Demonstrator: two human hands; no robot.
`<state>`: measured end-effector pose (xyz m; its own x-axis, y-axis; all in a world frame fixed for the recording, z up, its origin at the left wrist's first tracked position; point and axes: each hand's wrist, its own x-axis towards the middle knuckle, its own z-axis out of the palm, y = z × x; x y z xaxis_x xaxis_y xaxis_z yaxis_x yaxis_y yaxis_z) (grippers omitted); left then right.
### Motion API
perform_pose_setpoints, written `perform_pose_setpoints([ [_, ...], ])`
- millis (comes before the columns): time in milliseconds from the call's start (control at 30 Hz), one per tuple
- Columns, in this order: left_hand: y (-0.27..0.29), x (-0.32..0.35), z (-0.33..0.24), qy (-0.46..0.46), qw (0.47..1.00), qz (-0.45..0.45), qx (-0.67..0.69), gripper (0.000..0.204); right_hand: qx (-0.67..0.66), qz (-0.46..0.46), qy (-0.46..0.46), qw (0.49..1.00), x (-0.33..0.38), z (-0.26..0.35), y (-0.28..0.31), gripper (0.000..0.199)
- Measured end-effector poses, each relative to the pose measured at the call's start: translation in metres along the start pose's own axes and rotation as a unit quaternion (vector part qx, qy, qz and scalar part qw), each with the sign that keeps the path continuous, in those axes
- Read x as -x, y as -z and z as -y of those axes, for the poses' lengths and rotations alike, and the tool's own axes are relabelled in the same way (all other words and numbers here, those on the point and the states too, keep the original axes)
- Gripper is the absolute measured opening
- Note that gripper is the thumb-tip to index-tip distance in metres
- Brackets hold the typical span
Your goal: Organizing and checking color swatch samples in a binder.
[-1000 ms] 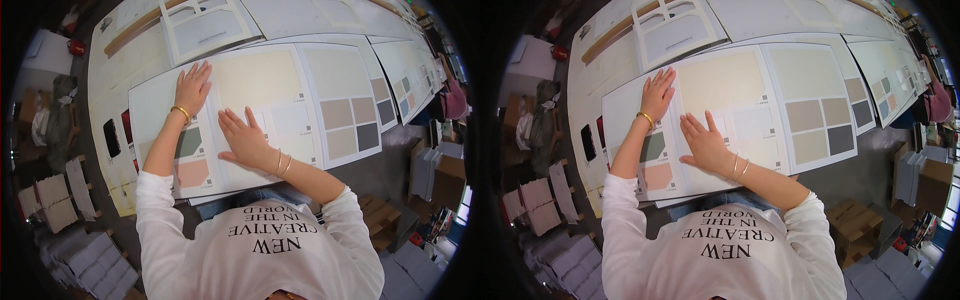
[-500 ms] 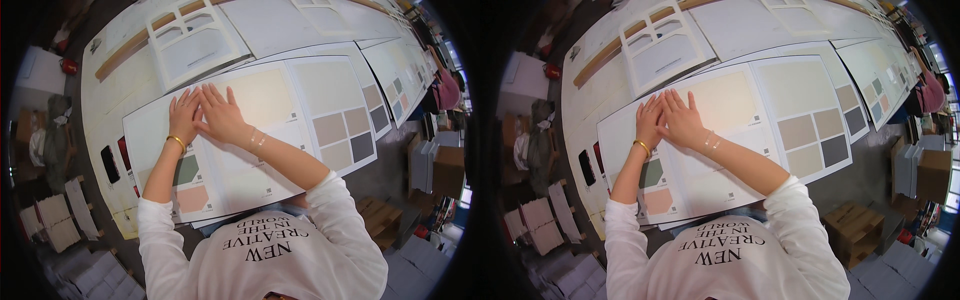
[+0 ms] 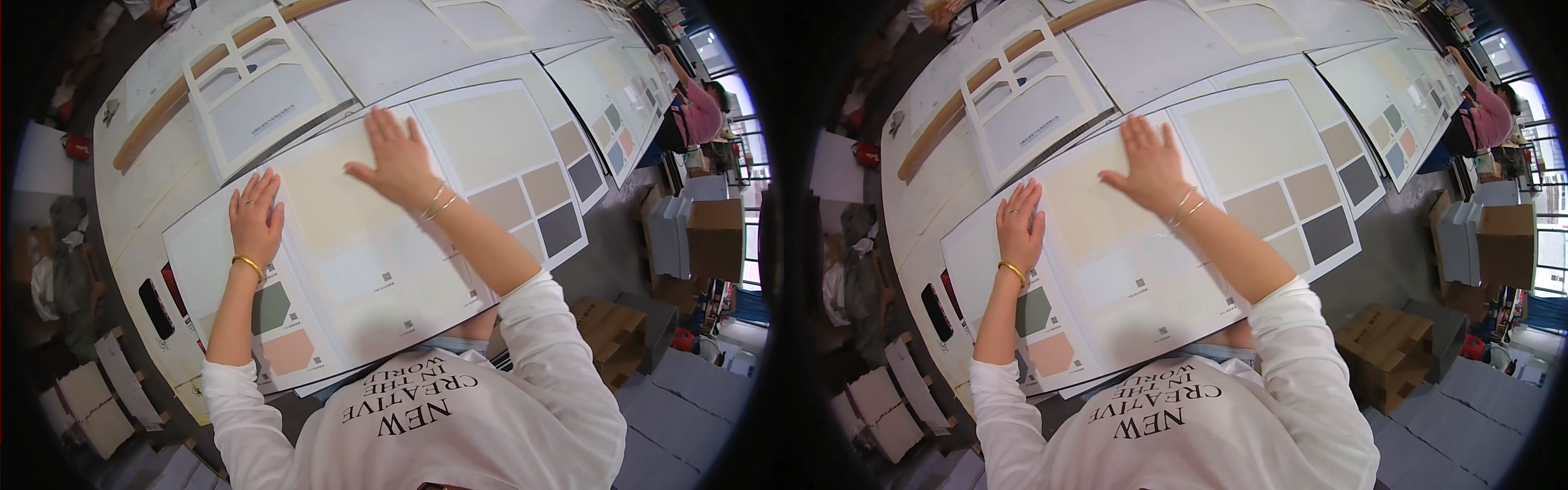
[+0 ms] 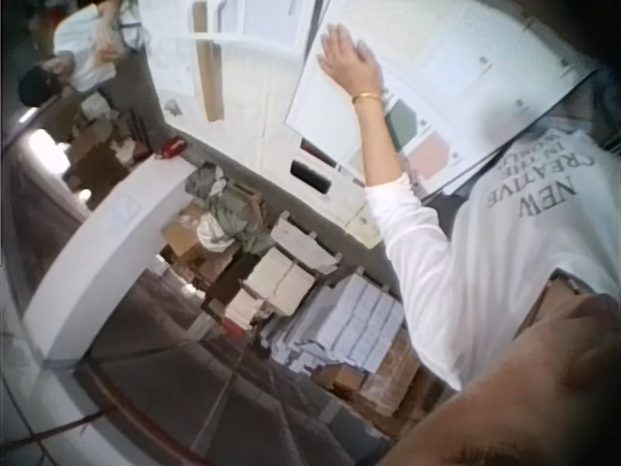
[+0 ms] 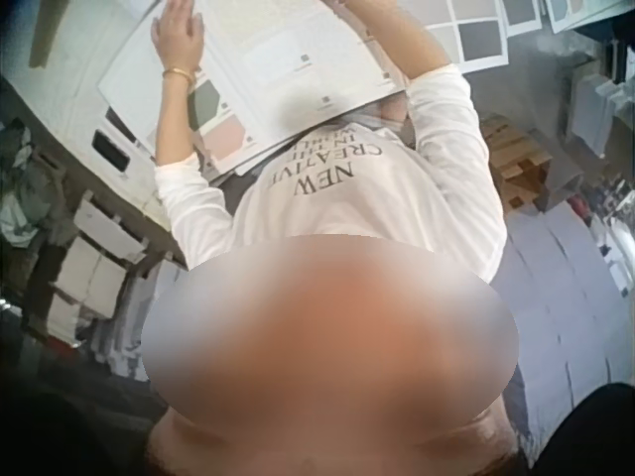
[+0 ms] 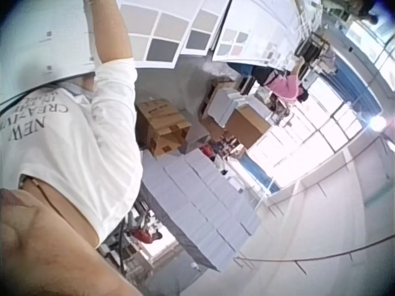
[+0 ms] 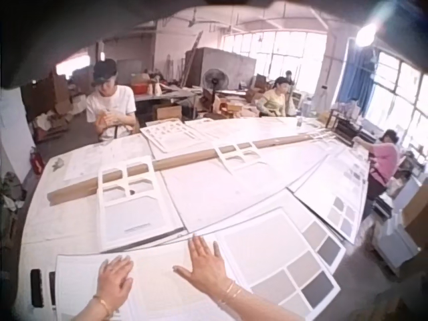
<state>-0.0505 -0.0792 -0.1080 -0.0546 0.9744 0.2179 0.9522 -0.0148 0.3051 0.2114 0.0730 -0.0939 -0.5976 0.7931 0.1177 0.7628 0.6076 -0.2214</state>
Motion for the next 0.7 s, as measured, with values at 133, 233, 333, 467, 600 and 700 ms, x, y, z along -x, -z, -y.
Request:
perform_pose_setpoints([
  [133, -0.003, 0.003, 0.0, -0.006, 1.0, -0.007, 0.001, 0.047, 0.027, -0.002, -0.004, 1.0, 0.004, -0.049, 0.015, 0.095],
  [233, -0.006, 0.001, -0.001, -0.015, 1.0, -0.009, -0.003, 0.047, 0.039, 0.011, 0.057, 0.998, 0.006, -0.064, 0.017, 0.083],
  [333, -0.014, -0.002, 0.005, -0.022, 0.999, -0.024, -0.011, 0.049, 0.046, 0.026, 0.152, 0.987, 0.004, -0.087, 0.023, 0.071],
  [467, -0.02, -0.001, 0.016, -0.024, 0.999, -0.038, -0.027, 0.049, 0.072, 0.077, 0.215, 0.971, 0.026, -0.096, 0.037, 0.07],
  [600, -0.023, -0.007, 0.024, -0.037, 0.998, -0.045, -0.04, 0.047, 0.077, 0.105, 0.299, 0.945, 0.08, -0.109, 0.052, 0.078],
  [700, -0.022, -0.007, 0.026, -0.043, 0.996, -0.043, -0.062, 0.045, 0.06, 0.146, 0.338, 0.928, 0.127, -0.108, 0.068, 0.088],
])
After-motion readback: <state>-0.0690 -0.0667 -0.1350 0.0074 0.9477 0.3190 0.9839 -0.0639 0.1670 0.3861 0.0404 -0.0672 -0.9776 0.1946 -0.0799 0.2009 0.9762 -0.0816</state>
